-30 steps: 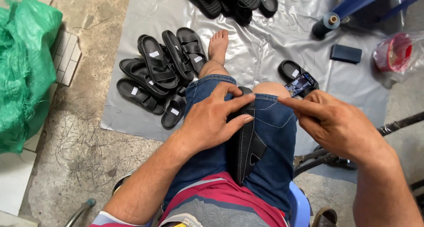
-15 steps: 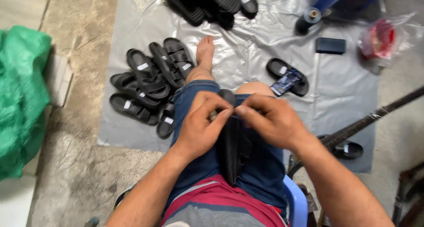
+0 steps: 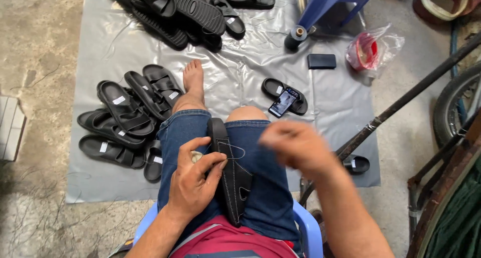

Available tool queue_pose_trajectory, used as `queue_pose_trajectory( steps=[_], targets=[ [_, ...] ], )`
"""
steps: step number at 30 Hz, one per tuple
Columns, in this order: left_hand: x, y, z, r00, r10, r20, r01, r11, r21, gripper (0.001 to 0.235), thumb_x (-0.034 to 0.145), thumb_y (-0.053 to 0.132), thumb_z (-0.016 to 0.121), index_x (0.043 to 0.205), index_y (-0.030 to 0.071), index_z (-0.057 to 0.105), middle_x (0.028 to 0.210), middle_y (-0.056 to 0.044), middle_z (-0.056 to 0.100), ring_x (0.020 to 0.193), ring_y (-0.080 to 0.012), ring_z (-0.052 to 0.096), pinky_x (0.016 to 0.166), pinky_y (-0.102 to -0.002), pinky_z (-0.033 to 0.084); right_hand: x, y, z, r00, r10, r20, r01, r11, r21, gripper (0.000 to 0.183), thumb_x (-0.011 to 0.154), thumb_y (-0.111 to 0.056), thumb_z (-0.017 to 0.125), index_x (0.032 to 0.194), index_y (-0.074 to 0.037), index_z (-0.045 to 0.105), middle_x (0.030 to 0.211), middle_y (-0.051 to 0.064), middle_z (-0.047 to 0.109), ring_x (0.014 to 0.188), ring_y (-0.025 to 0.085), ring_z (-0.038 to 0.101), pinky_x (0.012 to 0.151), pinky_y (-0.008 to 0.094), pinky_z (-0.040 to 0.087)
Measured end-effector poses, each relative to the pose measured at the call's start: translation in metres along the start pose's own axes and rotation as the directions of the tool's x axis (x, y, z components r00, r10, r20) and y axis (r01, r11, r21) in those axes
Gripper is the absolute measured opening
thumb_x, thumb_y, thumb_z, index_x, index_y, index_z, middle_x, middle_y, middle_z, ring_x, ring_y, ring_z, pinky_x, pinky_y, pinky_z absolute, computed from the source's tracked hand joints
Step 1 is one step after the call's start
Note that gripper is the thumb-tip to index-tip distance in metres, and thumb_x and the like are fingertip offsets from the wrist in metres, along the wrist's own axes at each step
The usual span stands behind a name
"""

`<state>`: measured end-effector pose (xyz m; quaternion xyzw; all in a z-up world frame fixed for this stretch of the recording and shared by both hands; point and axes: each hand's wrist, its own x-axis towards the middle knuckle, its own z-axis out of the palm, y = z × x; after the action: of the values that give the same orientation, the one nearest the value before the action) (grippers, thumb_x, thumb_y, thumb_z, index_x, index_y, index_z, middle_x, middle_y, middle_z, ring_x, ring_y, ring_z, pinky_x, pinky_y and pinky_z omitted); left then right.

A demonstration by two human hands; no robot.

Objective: The person sits on a blue plastic stool and sews a black slipper held on their lap using a needle and thread. They repeatedly push the needle through the slipper strap and pull the thread to secure it. Several other black slippers are stacked on a plastic sheet on the floor nearby.

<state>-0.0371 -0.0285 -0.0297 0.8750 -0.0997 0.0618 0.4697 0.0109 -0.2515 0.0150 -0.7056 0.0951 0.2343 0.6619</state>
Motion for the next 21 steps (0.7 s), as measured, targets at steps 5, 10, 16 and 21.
queue_pose_trajectory(
  steps=[5, 10, 16, 21],
  targets=[
    [0.008, 0.0, -0.02, 0.996, 0.023, 0.087, -0.017, 0.997, -0.069, 0.015, 0.081, 0.013, 0.062, 0.095, 0.019, 0.061, 0.12, -0.011, 0.045, 0.065, -0.0121, 0.06, 0.049, -0.025, 0.049, -0.003, -0.019, -0.048, 0.652, -0.583, -0.484, 0.338, 0.795, -0.503, 0.008, 0.088, -0.007, 0.064, 0.093, -0.002, 0.062, 0.069, 0.008, 0.05, 0.056, 0.015, 0.043, 0.048, 0.026, 0.035],
    [0.018, 0.001, -0.035, 0.973, -0.101, 0.208, 0.102, 0.995, 0.005, 0.04, 0.082, 0.018, 0.055, 0.121, 0.018, 0.047, 0.121, -0.006, 0.051, 0.063, -0.0131, 0.056, 0.063, -0.031, 0.051, -0.004, -0.017, -0.003, 0.702, -0.697, 0.145, 0.513, 0.354, -0.782, 0.033, 0.081, -0.002, 0.067, 0.113, -0.009, 0.057, 0.116, 0.011, 0.05, 0.061, 0.01, 0.053, 0.056, 0.021, 0.052],
    [0.012, -0.011, -0.046, 0.983, -0.078, 0.166, 0.046, 0.98, 0.192, 0.027, 0.088, 0.024, 0.052, 0.113, 0.019, 0.061, 0.093, -0.002, 0.065, 0.078, -0.0255, 0.066, 0.059, -0.038, 0.053, 0.021, -0.007, 0.028, 0.701, -0.631, 0.332, 0.637, 0.346, -0.689, 0.009, 0.081, -0.018, 0.064, 0.089, -0.016, 0.065, 0.091, 0.0, 0.065, 0.083, 0.024, 0.064, 0.068, 0.032, 0.051],
    [0.022, -0.001, -0.064, 0.926, -0.057, 0.374, 0.101, 0.99, -0.1, 0.019, 0.087, 0.019, 0.052, 0.094, 0.012, 0.068, 0.115, -0.014, 0.058, 0.098, -0.0403, 0.058, 0.079, -0.048, 0.048, 0.036, -0.016, 0.038, 0.814, -0.542, 0.208, 0.566, 0.662, -0.491, 0.006, 0.078, -0.015, 0.067, 0.084, -0.012, 0.068, 0.063, 0.01, 0.065, 0.059, 0.029, 0.064, 0.054, 0.036, 0.049]
  ],
)
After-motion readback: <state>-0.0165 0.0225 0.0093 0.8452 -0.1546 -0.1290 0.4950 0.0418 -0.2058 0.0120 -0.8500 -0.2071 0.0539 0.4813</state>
